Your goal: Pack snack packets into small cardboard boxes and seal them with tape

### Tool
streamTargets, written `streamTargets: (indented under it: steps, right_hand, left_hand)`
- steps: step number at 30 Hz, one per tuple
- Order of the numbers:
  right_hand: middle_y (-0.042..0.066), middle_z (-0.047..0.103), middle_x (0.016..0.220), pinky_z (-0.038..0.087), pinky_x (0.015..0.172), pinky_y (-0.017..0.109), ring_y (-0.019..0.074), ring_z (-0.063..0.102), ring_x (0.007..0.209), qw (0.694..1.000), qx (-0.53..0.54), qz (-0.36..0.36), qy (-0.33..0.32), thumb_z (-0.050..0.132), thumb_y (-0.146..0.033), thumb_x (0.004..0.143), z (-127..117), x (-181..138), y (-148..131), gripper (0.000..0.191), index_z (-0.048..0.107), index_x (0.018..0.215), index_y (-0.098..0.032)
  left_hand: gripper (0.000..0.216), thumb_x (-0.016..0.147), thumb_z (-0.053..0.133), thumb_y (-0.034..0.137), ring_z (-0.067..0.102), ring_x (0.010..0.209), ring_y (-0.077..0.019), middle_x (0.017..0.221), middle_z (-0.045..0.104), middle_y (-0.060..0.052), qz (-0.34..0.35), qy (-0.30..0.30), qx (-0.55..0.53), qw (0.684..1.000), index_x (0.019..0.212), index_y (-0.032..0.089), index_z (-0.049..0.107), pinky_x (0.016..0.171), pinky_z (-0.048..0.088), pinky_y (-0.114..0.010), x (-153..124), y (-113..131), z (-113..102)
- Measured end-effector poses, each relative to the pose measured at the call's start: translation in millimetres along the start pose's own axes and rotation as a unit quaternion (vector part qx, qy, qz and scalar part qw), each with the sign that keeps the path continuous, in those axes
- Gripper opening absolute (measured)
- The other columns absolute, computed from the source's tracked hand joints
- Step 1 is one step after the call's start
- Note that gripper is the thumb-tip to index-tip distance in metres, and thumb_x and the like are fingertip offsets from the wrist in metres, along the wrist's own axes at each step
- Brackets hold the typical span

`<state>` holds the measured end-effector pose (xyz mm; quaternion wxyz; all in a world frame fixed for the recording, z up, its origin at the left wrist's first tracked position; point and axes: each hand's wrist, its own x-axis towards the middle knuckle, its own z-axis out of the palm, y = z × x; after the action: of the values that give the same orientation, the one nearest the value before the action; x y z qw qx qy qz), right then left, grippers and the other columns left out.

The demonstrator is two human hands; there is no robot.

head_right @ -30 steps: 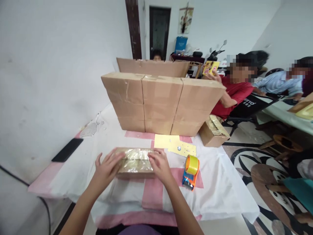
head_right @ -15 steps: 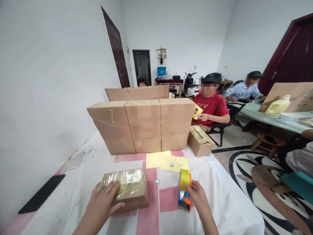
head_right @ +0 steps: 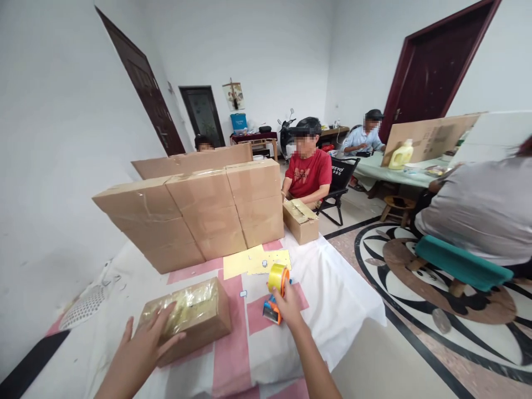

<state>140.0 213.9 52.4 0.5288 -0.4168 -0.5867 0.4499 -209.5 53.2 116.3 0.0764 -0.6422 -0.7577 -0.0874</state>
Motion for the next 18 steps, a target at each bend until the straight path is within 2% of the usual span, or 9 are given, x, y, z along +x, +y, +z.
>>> streamTargets:
  steps: [2,4,7,10,12,14,16,18]
  right_hand:
    - [0.014,0.077,0.108,0.058,0.090,0.043,0.0314,0.074,0.103,0.999,0.039,-0.010,0.006,0.058,-0.058,0.093,10.4,-15.3,-12.2,0.046,0.064,0.116,-0.020]
    - [0.012,0.077,0.106,0.059,0.087,0.042,0.0301,0.074,0.098,0.998,0.063,-0.024,-0.002,0.056,-0.059,0.094,22.3,-35.7,-25.5,0.045,0.063,0.118,-0.022]
    - [0.009,0.075,0.100,0.058,0.080,0.039,0.0277,0.072,0.090,0.996,0.062,-0.055,-0.039,0.049,-0.060,0.098,37.2,-64.6,-44.3,0.044,0.064,0.116,-0.023]
    - [0.008,0.072,0.094,0.054,0.081,0.039,0.0260,0.067,0.086,0.993,-0.002,-0.108,-0.051,0.038,-0.055,0.103,41.0,-76.9,-56.9,0.043,0.068,0.103,-0.024]
    - [0.008,0.070,0.087,0.051,0.079,0.038,0.0246,0.064,0.080,0.987,-0.039,-0.148,-0.049,0.033,-0.053,0.105,37.1,-71.6,-59.8,0.047,0.067,0.091,-0.023]
    - [0.007,0.065,0.076,0.048,0.072,0.036,0.0225,0.059,0.071,0.985,-0.045,-0.162,-0.022,0.034,-0.058,0.103,30.8,-56.7,-59.2,0.052,0.063,0.078,-0.022]
    - [0.003,0.057,0.065,0.044,0.064,0.033,0.0193,0.052,0.061,0.988,-0.036,-0.145,0.043,0.036,-0.065,0.100,25.3,-37.0,-58.5,0.056,0.055,0.069,-0.023]
    - [0.000,0.051,0.062,0.041,0.060,0.031,0.0171,0.046,0.058,0.986,-0.026,-0.113,0.116,0.033,-0.067,0.101,23.7,-19.2,-61.5,0.057,0.051,0.068,-0.024]
  left_hand:
    - [0.051,0.092,0.053,0.059,0.061,0.126,-0.0373,0.130,0.069,-0.015,0.021,0.057,-0.046,0.997,0.127,0.027,0.071,0.110,0.043,-0.059,-1.2,21.0,-0.4]
    - [0.045,0.093,0.053,0.057,0.064,0.118,-0.0338,0.125,0.069,-0.014,0.067,0.062,-0.129,0.987,0.121,0.030,0.074,0.101,0.053,-0.051,-4.0,55.0,7.5]
    - [0.043,0.096,0.049,0.056,0.062,0.120,-0.0318,0.126,0.066,-0.013,0.125,0.002,-0.283,0.951,0.120,0.032,0.076,0.104,0.054,-0.050,-11.9,113.9,31.2]
    - [0.050,0.098,0.041,0.059,0.062,0.122,-0.0312,0.127,0.063,-0.013,0.107,-0.051,-0.410,0.904,0.101,0.030,0.081,0.107,0.054,-0.047,-21.1,155.8,51.4]
    - [0.056,0.097,0.039,0.064,0.063,0.119,-0.0307,0.119,0.064,-0.014,0.078,-0.062,-0.471,0.877,0.089,0.028,0.081,0.105,0.054,-0.043,-26.4,169.9,55.2]
    - [0.061,0.095,0.038,0.070,0.065,0.111,-0.0313,0.106,0.066,-0.013,0.056,-0.060,-0.513,0.854,0.081,0.027,0.079,0.099,0.056,-0.042,-30.5,176.4,51.4]
    - [0.063,0.092,0.041,0.074,0.067,0.100,-0.0308,0.094,0.067,-0.012,0.040,-0.072,-0.545,0.834,0.075,0.025,0.076,0.091,0.057,-0.042,-32.9,179.1,44.1]
    - [0.067,0.088,0.044,0.078,0.066,0.082,-0.0269,0.079,0.067,-0.009,0.020,-0.101,-0.570,0.815,0.072,0.021,0.074,0.079,0.057,-0.037,-33.3,179.5,38.2]
